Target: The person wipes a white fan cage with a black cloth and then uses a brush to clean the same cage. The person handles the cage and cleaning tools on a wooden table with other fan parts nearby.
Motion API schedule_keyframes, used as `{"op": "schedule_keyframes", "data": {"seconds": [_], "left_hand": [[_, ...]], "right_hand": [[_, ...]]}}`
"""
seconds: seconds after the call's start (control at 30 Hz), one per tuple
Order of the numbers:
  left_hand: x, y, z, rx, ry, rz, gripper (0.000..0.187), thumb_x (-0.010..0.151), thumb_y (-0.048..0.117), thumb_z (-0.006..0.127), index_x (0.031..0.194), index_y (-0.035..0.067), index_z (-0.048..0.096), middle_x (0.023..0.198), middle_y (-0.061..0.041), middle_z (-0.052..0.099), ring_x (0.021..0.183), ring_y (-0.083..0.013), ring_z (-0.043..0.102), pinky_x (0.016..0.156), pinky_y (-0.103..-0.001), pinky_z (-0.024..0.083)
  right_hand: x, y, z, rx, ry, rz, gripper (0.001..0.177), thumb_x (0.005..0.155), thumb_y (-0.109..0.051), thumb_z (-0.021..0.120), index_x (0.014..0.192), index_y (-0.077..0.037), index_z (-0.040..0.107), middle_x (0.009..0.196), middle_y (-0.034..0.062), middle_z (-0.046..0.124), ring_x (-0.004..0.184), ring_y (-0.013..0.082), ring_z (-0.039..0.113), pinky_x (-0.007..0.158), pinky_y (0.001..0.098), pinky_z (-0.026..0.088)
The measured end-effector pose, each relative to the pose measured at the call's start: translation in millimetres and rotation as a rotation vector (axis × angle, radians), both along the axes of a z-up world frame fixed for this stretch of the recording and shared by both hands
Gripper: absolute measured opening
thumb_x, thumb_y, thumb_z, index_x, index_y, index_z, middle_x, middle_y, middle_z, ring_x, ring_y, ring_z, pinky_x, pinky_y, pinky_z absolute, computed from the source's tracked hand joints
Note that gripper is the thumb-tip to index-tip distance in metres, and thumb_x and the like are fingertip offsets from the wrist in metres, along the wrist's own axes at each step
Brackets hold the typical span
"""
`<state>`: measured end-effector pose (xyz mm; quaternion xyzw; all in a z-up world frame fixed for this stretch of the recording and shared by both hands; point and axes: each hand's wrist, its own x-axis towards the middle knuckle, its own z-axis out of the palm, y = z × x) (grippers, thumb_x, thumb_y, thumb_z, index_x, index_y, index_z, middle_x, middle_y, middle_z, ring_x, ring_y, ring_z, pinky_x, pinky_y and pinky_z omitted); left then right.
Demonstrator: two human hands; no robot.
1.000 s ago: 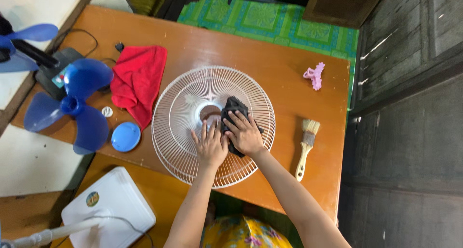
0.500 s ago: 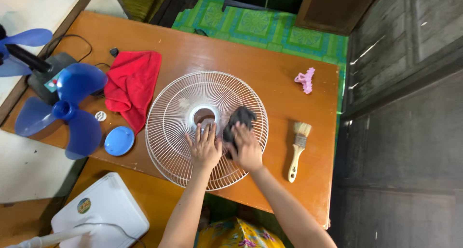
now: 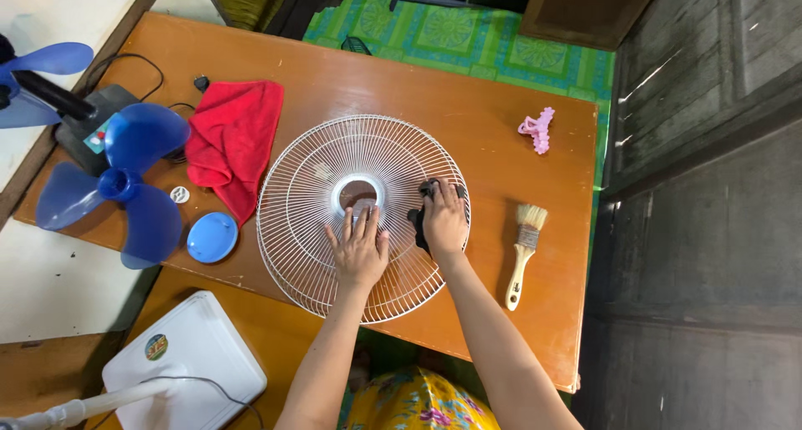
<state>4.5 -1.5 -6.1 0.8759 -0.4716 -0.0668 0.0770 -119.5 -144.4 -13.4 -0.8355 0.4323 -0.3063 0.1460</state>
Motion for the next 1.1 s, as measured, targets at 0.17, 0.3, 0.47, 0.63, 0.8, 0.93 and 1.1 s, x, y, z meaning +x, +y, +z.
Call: {"op": "schedule_keyframes", "data": {"seconds": [0.17,0.3,0.47,0.63,0.8,0.93,1.1], "left_hand": [[-3.6,2.3,-4.5,0.071,-0.012,-0.005,0.064,0.103,0.057,0.018,0.16,0.03,0.028,0.164,0.003,0.033,0.155,-0.0272,0.014,0.121,-0.066,-0.004],[2.3,-4.9,-2.1,0.081,-0.026,-0.007,0.064,0.102,0.057,0.016,0.16,0.031,0.025,0.165,0.004,0.03,0.156,-0.026,0.011,0.121,-0.066,-0.005],[0.5,-3.1,-6.6,0.104,-0.02,-0.003,0.063,0.102,0.053,0.024,0.16,0.031,0.027,0.164,0.005,0.03,0.156,-0.0257,0.011,0.122,-0.066,-0.005],[-0.4,1.5,-7.2,0.039,-0.089,-0.017,0.062,0.099,0.046,0.032,0.158,0.028,0.032,0.164,0.003,0.035,0.155,-0.0255,0.015,0.121,-0.067,-0.004],[-0.9,-0.6,1.5,0.02,-0.032,0.005,0.06,0.102,0.051,0.028,0.159,0.031,0.032,0.162,0.003,0.038,0.156,-0.0257,0.017,0.123,-0.065,-0.004],[-2.0,0.8,1.6,0.048,-0.037,0.001,0.061,0.104,0.053,0.024,0.16,0.031,0.03,0.162,0.002,0.037,0.155,-0.0266,0.017,0.123,-0.066,-0.005],[-0.8,-4.4,-2.3,0.081,-0.018,-0.01,0.062,0.101,0.049,0.027,0.16,0.029,0.028,0.163,0.003,0.032,0.155,-0.0274,0.013,0.12,-0.066,-0.006]], "right_hand": [[-40.4,50.0,10.8,-0.045,0.041,0.21,0.04,0.093,-0.02,0.067,0.13,-0.003,0.068,0.144,0.0106,0.062,0.137,0.0284,0.055,0.115,0.045,0.042],[-68.4,62.6,23.8,-0.082,0.009,0.283,0.043,0.095,-0.02,0.067,0.135,-0.005,0.066,0.147,0.01,0.061,0.14,0.0268,0.055,0.118,0.0446,0.041],[-44.7,42.5,27.6,-0.053,0.129,0.411,0.049,0.094,-0.026,0.066,0.139,-0.009,0.063,0.15,0.0076,0.058,0.14,0.0255,0.052,0.115,0.0449,0.04],[-10.9,30.7,26.6,-0.067,0.172,0.499,0.048,0.096,-0.027,0.062,0.142,-0.011,0.061,0.153,0.0062,0.055,0.143,0.0238,0.048,0.118,0.0454,0.037],[-44.5,40.5,25.9,0.0,0.151,0.437,0.05,0.096,-0.028,0.062,0.143,-0.012,0.06,0.155,0.0045,0.053,0.144,0.0236,0.047,0.119,0.0462,0.035],[-73.1,45.6,20.0,-0.03,0.179,0.399,0.049,0.097,-0.031,0.062,0.143,-0.016,0.06,0.156,0.0015,0.051,0.146,0.0215,0.045,0.12,0.0467,0.034],[-44.9,32.7,19.1,-0.025,0.237,0.483,0.05,0.097,-0.03,0.062,0.144,-0.013,0.059,0.157,0.0028,0.049,0.147,0.0239,0.043,0.119,0.0481,0.034]]}}
